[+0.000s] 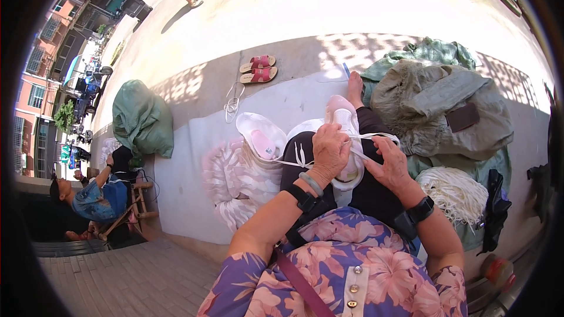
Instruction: Lacing a white and pink shoe with white shoelaces.
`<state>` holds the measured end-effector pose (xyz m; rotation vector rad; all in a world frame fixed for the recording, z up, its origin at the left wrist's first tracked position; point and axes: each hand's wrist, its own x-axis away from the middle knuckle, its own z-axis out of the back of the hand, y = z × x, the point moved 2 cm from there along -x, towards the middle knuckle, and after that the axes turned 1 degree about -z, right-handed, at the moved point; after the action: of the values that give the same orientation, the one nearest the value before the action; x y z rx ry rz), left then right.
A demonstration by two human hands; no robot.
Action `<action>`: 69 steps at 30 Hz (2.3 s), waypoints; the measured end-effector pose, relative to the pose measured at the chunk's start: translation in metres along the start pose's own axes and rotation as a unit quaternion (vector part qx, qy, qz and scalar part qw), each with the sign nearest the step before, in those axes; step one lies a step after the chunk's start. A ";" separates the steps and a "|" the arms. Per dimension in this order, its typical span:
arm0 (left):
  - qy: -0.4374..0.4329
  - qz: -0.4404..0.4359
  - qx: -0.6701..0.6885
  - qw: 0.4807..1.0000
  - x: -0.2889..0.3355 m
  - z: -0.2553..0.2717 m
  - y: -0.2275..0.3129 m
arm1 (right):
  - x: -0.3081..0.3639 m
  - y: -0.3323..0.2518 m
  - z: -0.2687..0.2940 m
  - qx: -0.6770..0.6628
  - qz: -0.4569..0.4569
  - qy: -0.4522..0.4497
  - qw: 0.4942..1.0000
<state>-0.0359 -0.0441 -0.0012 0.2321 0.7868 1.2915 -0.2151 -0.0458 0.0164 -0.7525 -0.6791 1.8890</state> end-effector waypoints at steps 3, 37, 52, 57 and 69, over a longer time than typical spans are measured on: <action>0.004 -0.013 -0.030 0.999 0.003 -0.006 -0.001 | -0.012 -0.012 -0.023 0.087 0.030 -0.018 0.996; -0.034 -0.026 -0.034 0.999 -0.010 -0.003 0.002 | -0.011 0.002 -0.046 0.047 -0.072 0.000 0.996; -0.072 0.472 -0.428 0.767 0.206 0.258 -0.180 | -0.003 0.015 -0.041 -0.091 -0.177 0.002 0.980; 0.009 0.174 -0.231 0.957 0.126 0.179 -0.139 | -0.022 0.033 -0.045 -0.032 -0.144 0.014 0.989; -0.121 0.011 -0.097 0.988 0.020 0.030 -0.035 | -0.026 0.013 -0.050 -0.060 -0.183 -0.036 0.981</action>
<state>0.0115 -0.0286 -0.0071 0.2348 0.4502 1.3226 -0.1763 -0.0682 -0.0200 -0.5874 -0.9171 1.5542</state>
